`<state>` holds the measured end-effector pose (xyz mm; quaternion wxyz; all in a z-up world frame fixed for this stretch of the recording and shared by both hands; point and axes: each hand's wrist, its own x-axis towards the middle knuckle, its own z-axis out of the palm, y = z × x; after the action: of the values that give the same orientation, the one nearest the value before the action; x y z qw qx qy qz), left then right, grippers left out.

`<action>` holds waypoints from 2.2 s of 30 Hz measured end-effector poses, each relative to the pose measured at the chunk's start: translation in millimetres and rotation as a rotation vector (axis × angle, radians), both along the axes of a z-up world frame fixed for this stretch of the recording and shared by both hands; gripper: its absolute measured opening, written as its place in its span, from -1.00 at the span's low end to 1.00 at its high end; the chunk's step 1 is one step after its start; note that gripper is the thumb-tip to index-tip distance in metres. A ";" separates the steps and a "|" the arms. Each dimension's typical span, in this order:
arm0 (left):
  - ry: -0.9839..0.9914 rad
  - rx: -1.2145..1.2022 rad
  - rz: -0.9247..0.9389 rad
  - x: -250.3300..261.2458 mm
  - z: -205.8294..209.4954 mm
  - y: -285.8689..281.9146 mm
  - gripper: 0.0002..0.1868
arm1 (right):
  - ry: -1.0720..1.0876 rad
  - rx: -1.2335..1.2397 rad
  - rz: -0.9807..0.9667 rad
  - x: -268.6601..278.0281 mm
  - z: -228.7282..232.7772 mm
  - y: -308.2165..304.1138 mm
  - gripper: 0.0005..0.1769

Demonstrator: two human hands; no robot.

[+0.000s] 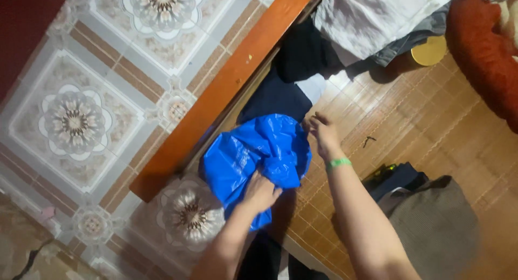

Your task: The person removes a dark garment with blue stripes from a blue plastic bag, unfolds it, and folds it neatly on a wooden table. The person then removes a black sock from the bag, unfolds it, and folds it on the table.

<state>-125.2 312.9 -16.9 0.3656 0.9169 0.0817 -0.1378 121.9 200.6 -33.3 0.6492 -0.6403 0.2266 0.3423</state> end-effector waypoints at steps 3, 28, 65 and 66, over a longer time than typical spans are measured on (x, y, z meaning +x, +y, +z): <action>0.175 -0.091 0.035 14.2 91.8 12.1 -0.71 | 0.329 0.078 -0.226 15.4 -35.8 35.3 -0.43; 0.074 -1.939 0.896 108.6 171.8 -21.1 -0.13 | -1.236 -0.479 0.770 -143.6 303.0 -46.3 -0.79; -0.074 -1.129 0.725 -22.9 378.7 -145.0 -0.54 | -0.732 -0.130 0.397 -214.0 457.2 -171.3 -0.42; -0.068 -1.191 0.756 -25.2 376.0 -144.6 -0.54 | -0.504 -0.002 0.272 -215.3 464.6 -171.8 -0.39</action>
<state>-150.4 168.4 359.0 0.8304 0.4735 0.2937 0.0060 -93.4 28.8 431.2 0.6326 -0.7303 -0.0296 0.2563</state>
